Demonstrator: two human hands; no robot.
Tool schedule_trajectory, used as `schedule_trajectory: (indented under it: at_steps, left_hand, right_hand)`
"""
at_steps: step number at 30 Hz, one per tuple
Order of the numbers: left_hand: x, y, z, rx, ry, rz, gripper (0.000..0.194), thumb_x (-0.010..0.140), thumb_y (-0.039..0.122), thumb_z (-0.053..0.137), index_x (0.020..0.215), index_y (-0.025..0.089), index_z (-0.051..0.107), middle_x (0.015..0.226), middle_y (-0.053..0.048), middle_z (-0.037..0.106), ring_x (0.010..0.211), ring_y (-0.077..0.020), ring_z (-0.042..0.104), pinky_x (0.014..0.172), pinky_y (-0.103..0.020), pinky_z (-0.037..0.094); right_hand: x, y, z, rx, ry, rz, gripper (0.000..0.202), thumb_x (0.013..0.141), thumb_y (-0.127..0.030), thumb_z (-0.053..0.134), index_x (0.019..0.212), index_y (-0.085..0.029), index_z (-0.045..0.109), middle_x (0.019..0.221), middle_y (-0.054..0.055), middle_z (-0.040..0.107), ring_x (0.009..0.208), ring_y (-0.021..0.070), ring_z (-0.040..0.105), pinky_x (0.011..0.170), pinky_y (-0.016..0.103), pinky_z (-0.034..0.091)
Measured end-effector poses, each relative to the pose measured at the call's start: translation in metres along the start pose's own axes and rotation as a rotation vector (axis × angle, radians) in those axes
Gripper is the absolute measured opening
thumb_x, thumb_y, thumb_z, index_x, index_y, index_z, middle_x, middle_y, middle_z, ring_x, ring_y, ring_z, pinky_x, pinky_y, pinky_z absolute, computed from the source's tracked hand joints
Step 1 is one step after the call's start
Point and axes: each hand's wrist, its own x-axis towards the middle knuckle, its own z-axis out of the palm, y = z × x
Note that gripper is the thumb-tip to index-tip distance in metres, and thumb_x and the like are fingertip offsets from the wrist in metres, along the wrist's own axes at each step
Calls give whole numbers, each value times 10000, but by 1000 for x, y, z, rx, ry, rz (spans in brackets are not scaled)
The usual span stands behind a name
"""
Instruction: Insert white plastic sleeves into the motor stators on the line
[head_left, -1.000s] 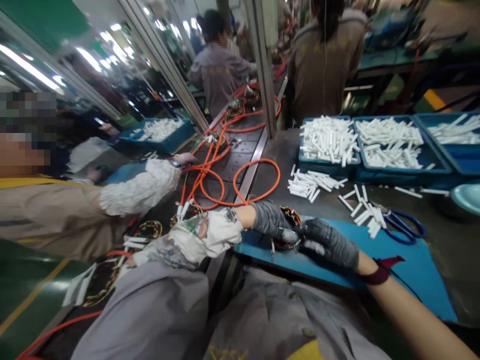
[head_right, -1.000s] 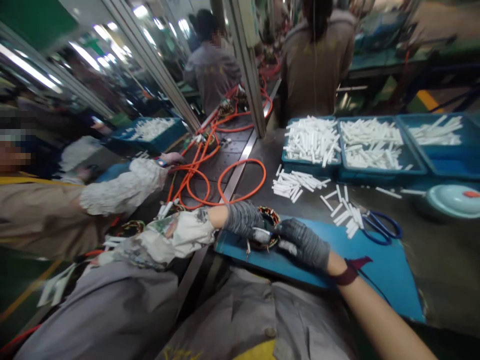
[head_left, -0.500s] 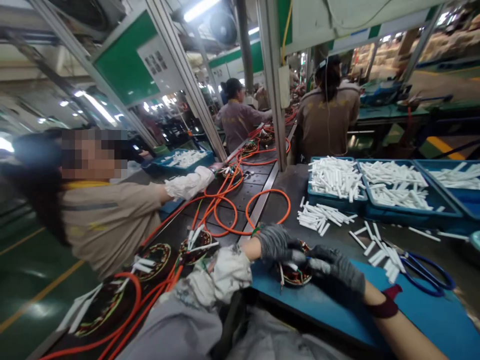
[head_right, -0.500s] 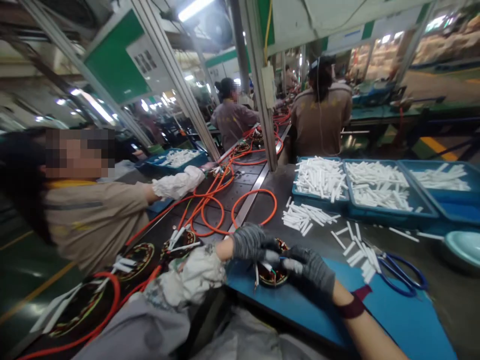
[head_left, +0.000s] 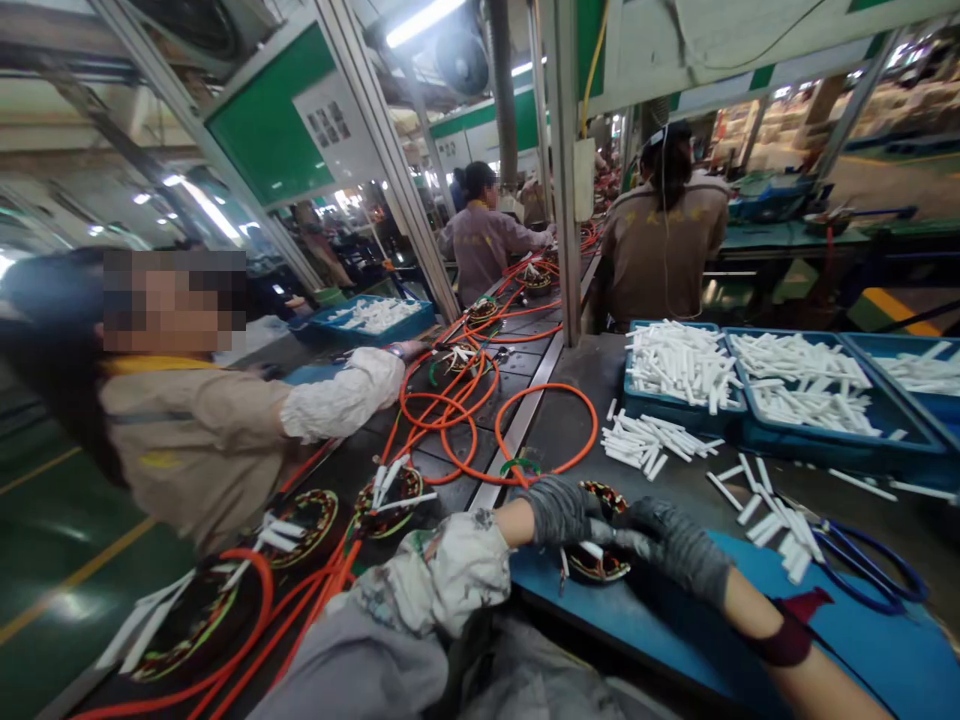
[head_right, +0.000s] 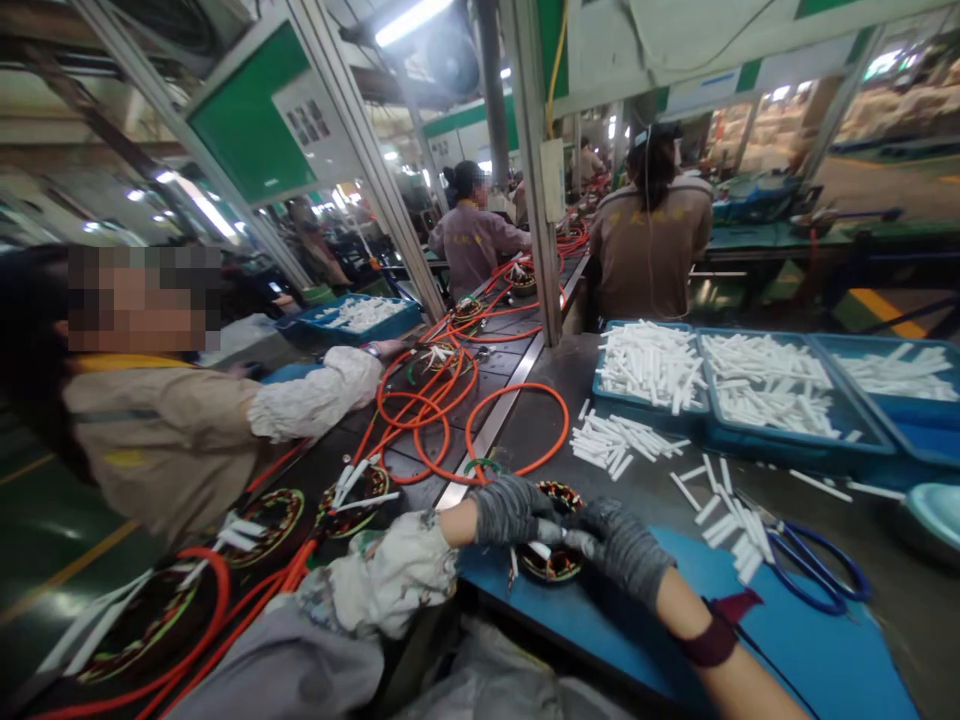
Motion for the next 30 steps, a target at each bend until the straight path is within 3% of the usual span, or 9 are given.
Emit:
schedule_trajectory:
  at_steps: [4, 6, 10, 12, 16, 20, 23, 26, 30]
  left_hand:
    - [12, 21, 8, 180, -37, -45, 556, 890, 695, 497, 910, 212, 772, 744, -53, 715, 657, -202, 645, 580, -262, 431]
    - [19, 31, 15, 244, -14, 24, 498, 906, 626, 508, 874, 201, 765, 718, -64, 705, 641, -218, 641, 580, -285, 443]
    - [28, 43, 15, 284, 20, 149, 358, 899, 477, 556, 863, 181, 755, 789, -83, 728, 688, -234, 662, 632, -329, 505]
    - [29, 40, 6, 288, 45, 229, 399, 822, 507, 660, 1020, 173, 749, 983, -119, 742, 839, -279, 690, 736, -375, 542]
    - [34, 20, -9, 113, -25, 315, 889, 703, 617, 768, 1429, 164, 529, 1364, -155, 620, 1181, -316, 630, 965, -389, 523]
    - [50, 5, -8, -52, 37, 83, 653, 825, 539, 711, 1397, 261, 567, 1165, -45, 737, 1086, -241, 687, 948, -326, 529]
    - [50, 2, -7, -106, 148, -43, 655, 791, 529, 754, 1369, 267, 594, 1085, -28, 751, 1014, -234, 705, 919, -326, 542]
    - [29, -4, -5, -160, 285, 78, 504, 815, 467, 755, 1249, 224, 681, 1195, -57, 711, 1070, -214, 686, 946, -300, 531]
    - [-2, -10, 6, -14, 307, 282, 306, 811, 411, 779, 1071, 250, 774, 1335, -20, 652, 1136, -179, 663, 992, -239, 501]
  right_hand:
    - [-6, 0, 6, 29, 39, 32, 399, 899, -577, 553, 931, -237, 760, 878, 96, 780, 785, 256, 729, 723, 389, 593]
    - [-12, 2, 5, 144, 71, 72, 392, 888, -546, 586, 1072, -225, 712, 990, 106, 776, 870, 260, 736, 779, 406, 607]
    - [-30, 8, 0, 232, 171, 131, 416, 867, -530, 608, 1125, -205, 641, 1056, 123, 757, 914, 250, 735, 804, 396, 625]
    - [-44, 11, -2, 199, 231, 133, 401, 874, -510, 613, 1146, -216, 640, 1080, 115, 756, 933, 244, 740, 803, 372, 633]
    - [-74, 9, 2, -8, 447, 17, 275, 892, -465, 641, 1075, -271, 705, 1010, 57, 769, 902, 215, 752, 786, 295, 639]
    - [-72, -7, 18, -133, 299, -177, 305, 960, -433, 567, 1206, -325, 711, 1219, 62, 727, 1072, 216, 721, 899, 304, 614]
    - [-55, -10, 27, -148, 248, -198, 335, 996, -434, 504, 1230, -306, 708, 1260, 85, 708, 1105, 216, 709, 933, 325, 602]
    - [-44, -3, 27, -128, 263, -214, 336, 982, -444, 534, 1219, -286, 712, 1237, 96, 719, 1109, 228, 706, 928, 340, 605]
    - [-36, -1, 23, 5, 189, -158, 350, 948, -505, 567, 1163, -280, 728, 1096, 91, 765, 996, 250, 735, 888, 394, 618]
